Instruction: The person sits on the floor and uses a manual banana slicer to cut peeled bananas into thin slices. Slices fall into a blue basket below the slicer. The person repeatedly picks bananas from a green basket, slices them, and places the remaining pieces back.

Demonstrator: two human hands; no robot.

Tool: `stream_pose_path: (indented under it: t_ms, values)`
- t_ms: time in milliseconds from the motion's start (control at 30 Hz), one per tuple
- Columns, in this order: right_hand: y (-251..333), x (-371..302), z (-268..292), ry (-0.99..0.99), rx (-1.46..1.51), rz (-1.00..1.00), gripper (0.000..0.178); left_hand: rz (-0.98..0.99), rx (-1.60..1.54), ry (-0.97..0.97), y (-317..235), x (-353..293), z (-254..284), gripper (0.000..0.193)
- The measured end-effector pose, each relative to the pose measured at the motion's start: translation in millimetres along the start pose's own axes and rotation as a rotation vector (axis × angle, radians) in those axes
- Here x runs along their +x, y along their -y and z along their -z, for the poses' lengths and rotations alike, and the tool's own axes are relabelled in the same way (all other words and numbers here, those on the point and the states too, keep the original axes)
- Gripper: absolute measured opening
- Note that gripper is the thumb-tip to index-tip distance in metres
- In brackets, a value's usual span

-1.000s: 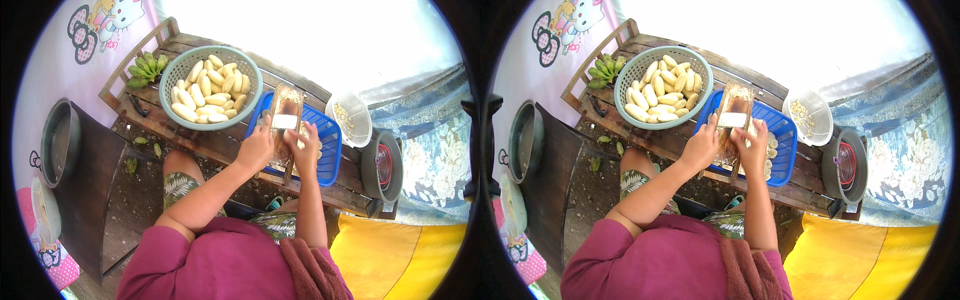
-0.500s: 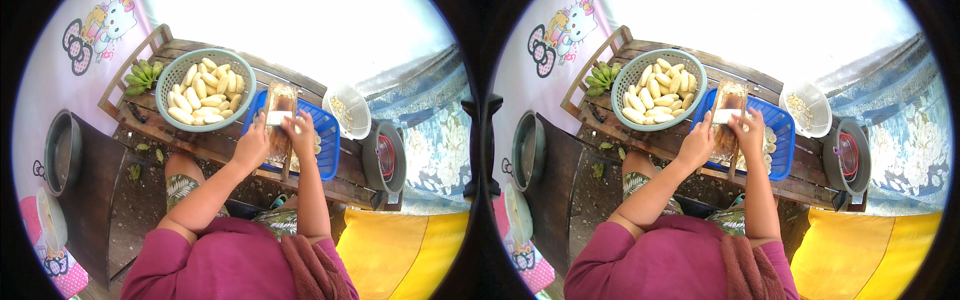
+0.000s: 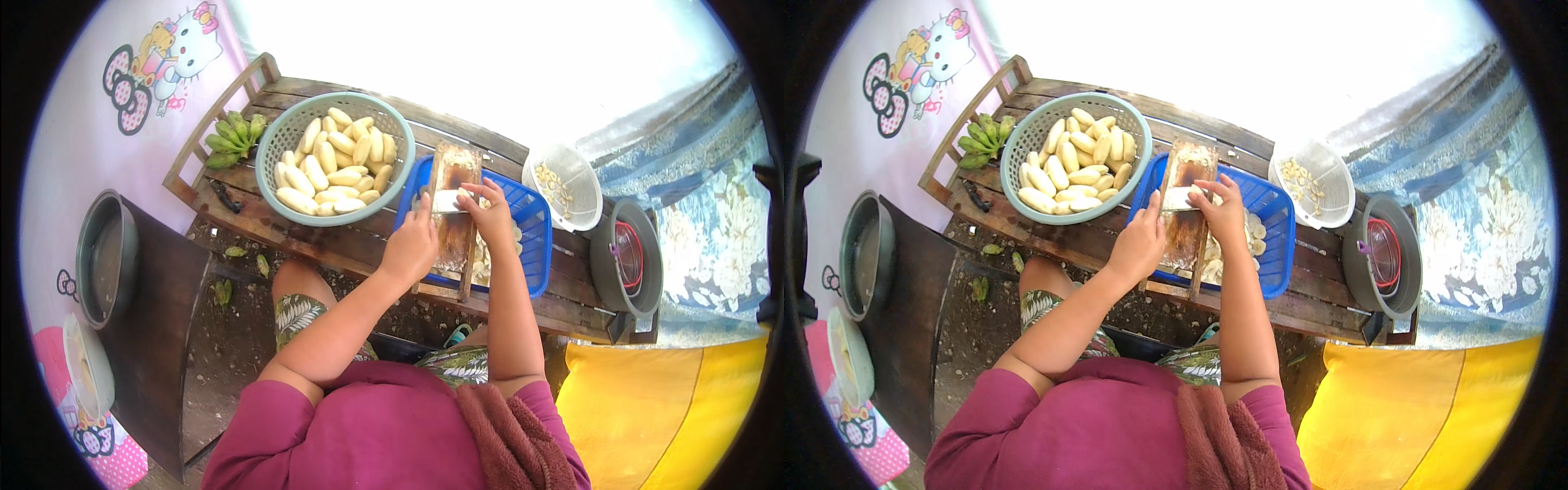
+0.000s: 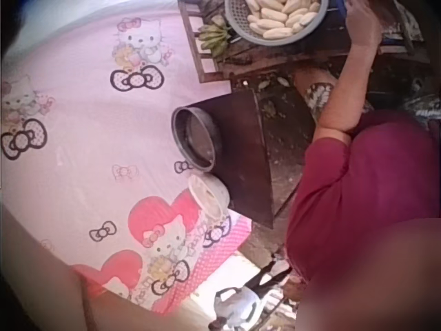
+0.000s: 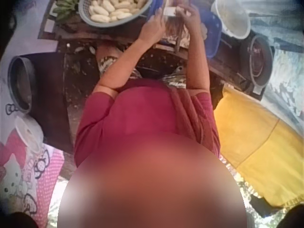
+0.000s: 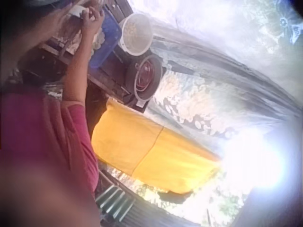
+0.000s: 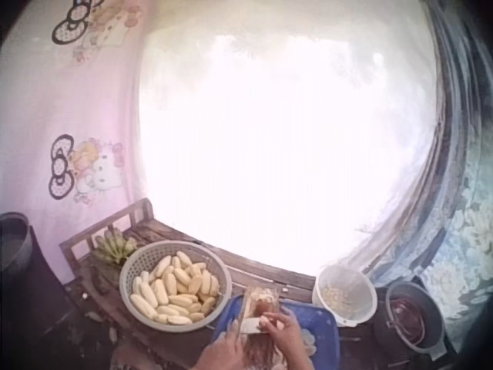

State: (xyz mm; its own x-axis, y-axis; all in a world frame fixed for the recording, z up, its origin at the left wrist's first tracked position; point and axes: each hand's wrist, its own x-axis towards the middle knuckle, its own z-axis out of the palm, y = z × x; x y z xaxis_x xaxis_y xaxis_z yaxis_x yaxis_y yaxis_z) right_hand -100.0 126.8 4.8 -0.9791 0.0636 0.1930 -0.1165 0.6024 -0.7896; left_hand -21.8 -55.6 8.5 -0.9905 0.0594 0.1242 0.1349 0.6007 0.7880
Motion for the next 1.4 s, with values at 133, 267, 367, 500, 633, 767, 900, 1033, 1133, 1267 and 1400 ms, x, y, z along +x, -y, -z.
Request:
stream_pose_path:
  t_ms: [133, 267, 367, 500, 633, 767, 900, 1033, 1133, 1267, 1400]
  values:
    - [1.6, -0.8, 2.9, 0.001, 0.120, 0.107, 0.029, -0.006, -0.012, -0.002, -0.4, -0.2, 1.0, 0.054]
    - [4.6, -14.5, 2.8, -0.052, -0.094, 0.143, 0.024, 0.009, 0.000, 0.034, 0.8, 0.5, 1.0, 0.054]
    - [9.2, -54.2, 6.2, -0.039, -0.164, 0.219, 0.025, -0.030, -0.017, -0.007, 1.6, 0.0, 1.2, 0.055]
    - [10.0, -80.7, 6.0, -0.045, -0.128, 0.154, 0.026, -0.027, -0.003, -0.012, 1.7, -0.2, 0.6, 0.055]
    - [-4.5, -30.5, -4.9, -0.099, -0.065, 0.151, 0.027, -0.004, 0.007, 0.018, 1.1, 0.7, -0.4, 0.054]
    - [-11.0, 4.4, -10.3, -0.107, 0.128, 0.048, 0.026, -0.005, 0.016, 0.010, 0.5, 2.7, -0.8, 0.054]
    - [1.6, -41.5, -4.3, -0.034, 0.158, 0.009, 0.026, -0.028, 0.018, 0.006, 3.4, 3.1, -1.3, 0.058]
    - [6.6, -82.7, -3.8, -0.035, 0.172, -0.078, 0.025, -0.049, 0.005, -0.021, 8.2, 3.4, -5.2, 0.057]
    - [-0.5, -60.9, -7.7, -0.085, 0.120, 0.012, 0.024, -0.060, 0.027, -0.023, 9.3, 3.4, -8.1, 0.056]
    - [-3.8, -1.3, -14.5, -0.172, 0.131, 0.020, 0.023, -0.050, 0.047, -0.006, 5.4, 5.4, -5.5, 0.055]
    - [3.6, -20.0, -13.2, -0.137, 0.138, 0.000, 0.024, -0.013, 0.044, 0.001, 0.9, 4.2, -0.4, 0.054]
